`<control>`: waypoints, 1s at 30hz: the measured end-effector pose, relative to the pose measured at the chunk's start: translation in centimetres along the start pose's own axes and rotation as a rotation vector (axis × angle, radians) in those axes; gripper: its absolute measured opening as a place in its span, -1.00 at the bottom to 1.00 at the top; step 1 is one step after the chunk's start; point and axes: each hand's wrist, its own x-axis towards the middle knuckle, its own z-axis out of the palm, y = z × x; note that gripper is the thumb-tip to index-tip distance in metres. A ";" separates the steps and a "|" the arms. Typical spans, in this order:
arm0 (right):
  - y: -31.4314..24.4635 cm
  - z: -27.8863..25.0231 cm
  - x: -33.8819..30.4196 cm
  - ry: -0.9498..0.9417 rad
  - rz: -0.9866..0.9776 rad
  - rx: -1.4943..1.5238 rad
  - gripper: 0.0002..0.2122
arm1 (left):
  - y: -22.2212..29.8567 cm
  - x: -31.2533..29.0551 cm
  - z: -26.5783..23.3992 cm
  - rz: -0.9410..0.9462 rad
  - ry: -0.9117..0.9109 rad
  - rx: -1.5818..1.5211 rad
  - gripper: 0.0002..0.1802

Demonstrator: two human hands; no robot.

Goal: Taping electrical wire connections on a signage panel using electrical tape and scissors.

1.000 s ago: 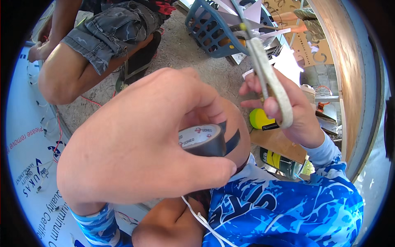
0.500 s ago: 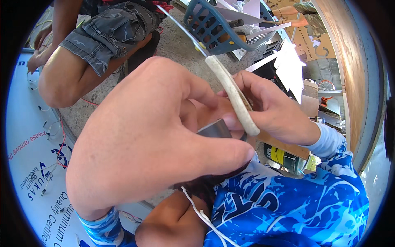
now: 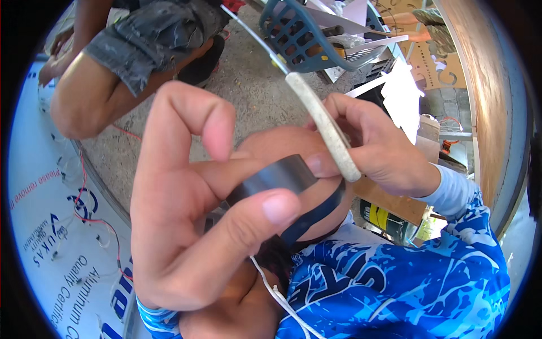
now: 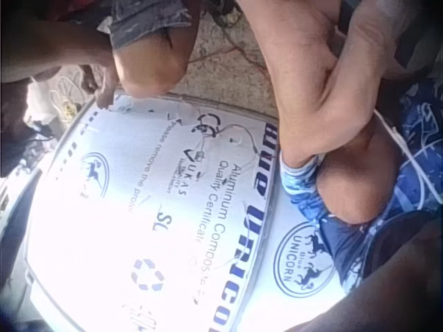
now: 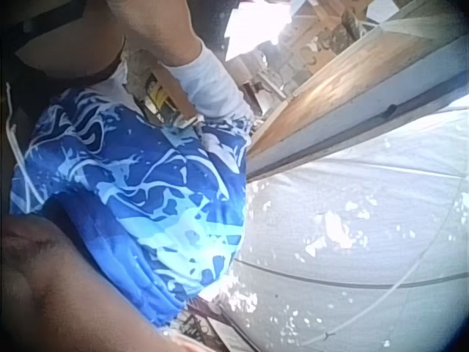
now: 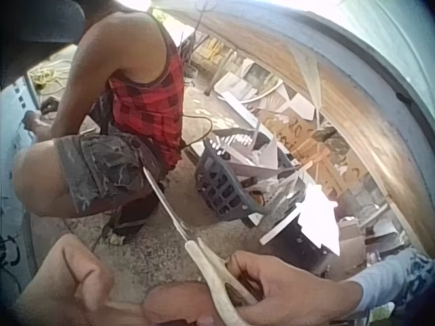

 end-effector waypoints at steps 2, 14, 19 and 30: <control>-0.6 0.4 -0.1 -0.032 0.090 0.016 -0.56 | 0.6 -0.5 0.3 0.125 0.009 0.035 -0.56; -1.6 2.2 -0.1 0.022 0.021 -0.049 -0.51 | -1.4 -8.0 -3.6 -0.056 0.067 0.848 -0.53; -1.1 1.2 0.9 0.032 -0.012 -0.104 -0.56 | -2.4 -6.8 -3.2 -0.142 0.106 0.721 -0.58; 3.5 -0.4 -9.3 0.156 -0.637 0.026 -0.22 | -5.7 -2.3 -5.5 0.028 -0.081 0.286 -0.71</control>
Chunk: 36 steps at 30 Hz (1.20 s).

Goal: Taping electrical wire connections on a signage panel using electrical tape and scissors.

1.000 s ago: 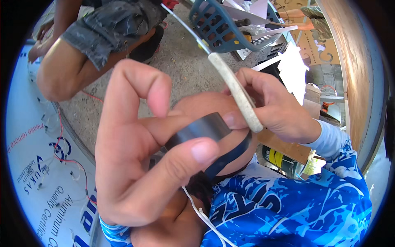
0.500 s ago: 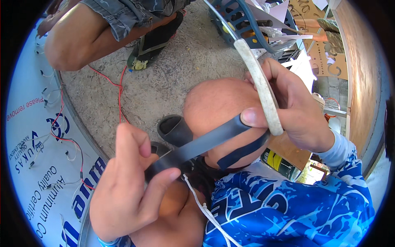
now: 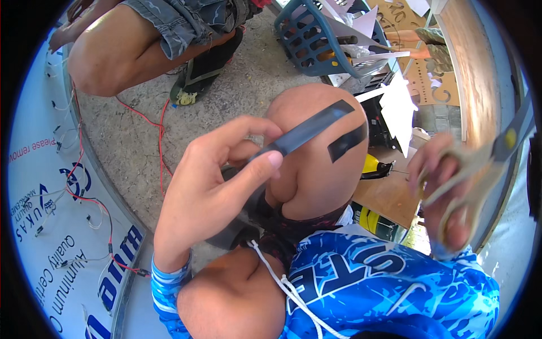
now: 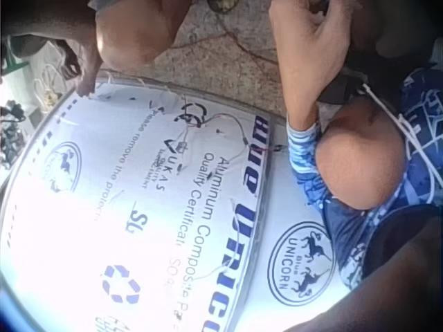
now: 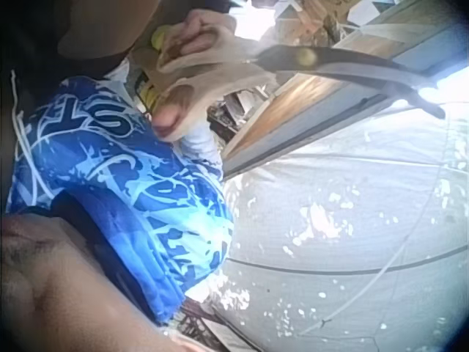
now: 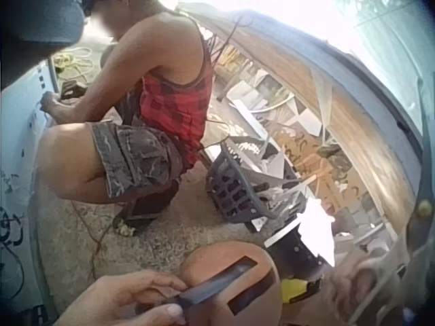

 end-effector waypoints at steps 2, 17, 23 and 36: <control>1.6 0.7 -1.0 -0.379 -0.156 -0.193 -0.12 | 0.0 0.8 0.0 0.027 0.004 -0.038 -0.73; 5.2 6.5 -3.4 -0.562 0.590 -0.106 -0.20 | 1.1 0.2 0.3 0.067 0.111 -0.128 -0.76; 6.0 7.1 -2.5 -0.528 0.466 -0.129 -0.21 | 1.1 0.3 0.4 0.069 0.091 -0.096 -0.75; 6.1 7.2 -2.4 -0.465 0.466 -0.181 -0.31 | 0.9 0.6 0.7 0.073 0.096 -0.074 -0.73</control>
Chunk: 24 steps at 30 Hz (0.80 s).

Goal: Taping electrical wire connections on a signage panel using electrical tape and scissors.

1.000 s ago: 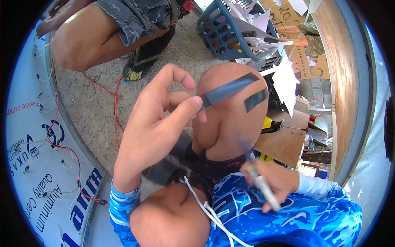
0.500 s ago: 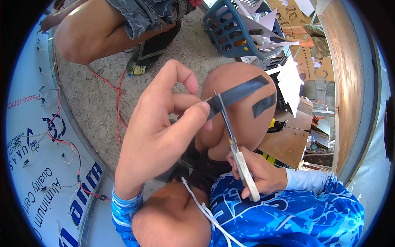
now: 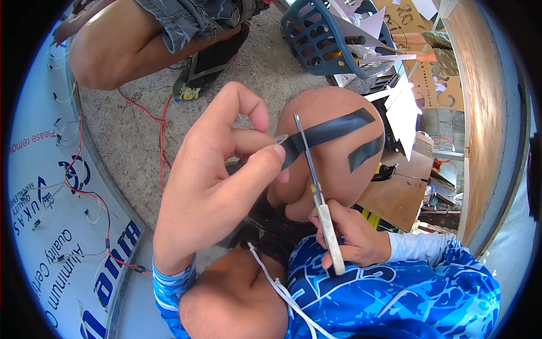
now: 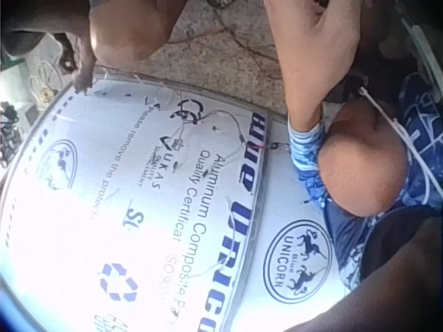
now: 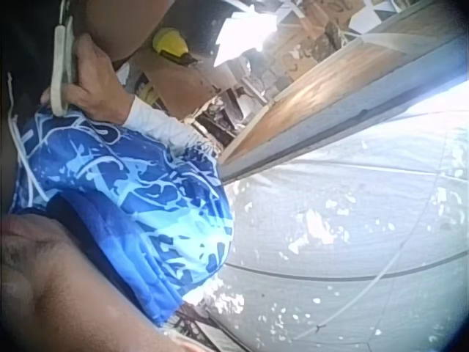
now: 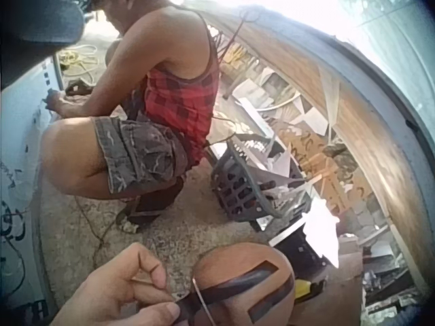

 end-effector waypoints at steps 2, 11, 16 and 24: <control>0.1 -0.1 -0.1 -0.008 0.066 0.007 -0.33 | 0.7 0.0 -0.1 -0.038 0.007 -0.010 -0.72; 2.1 -0.4 0.4 -0.145 -0.176 0.007 -0.48 | -5.0 -3.5 -4.2 -0.029 0.127 -0.208 -0.72; 3.9 -3.1 0.3 -0.502 -0.164 -0.125 -0.50 | -16.5 -6.4 -7.1 -0.167 0.545 0.401 -0.66; 13.8 -15.5 -0.1 -0.812 0.033 0.561 -0.62 | -28.9 -10.1 -5.9 -0.149 0.673 1.021 -0.51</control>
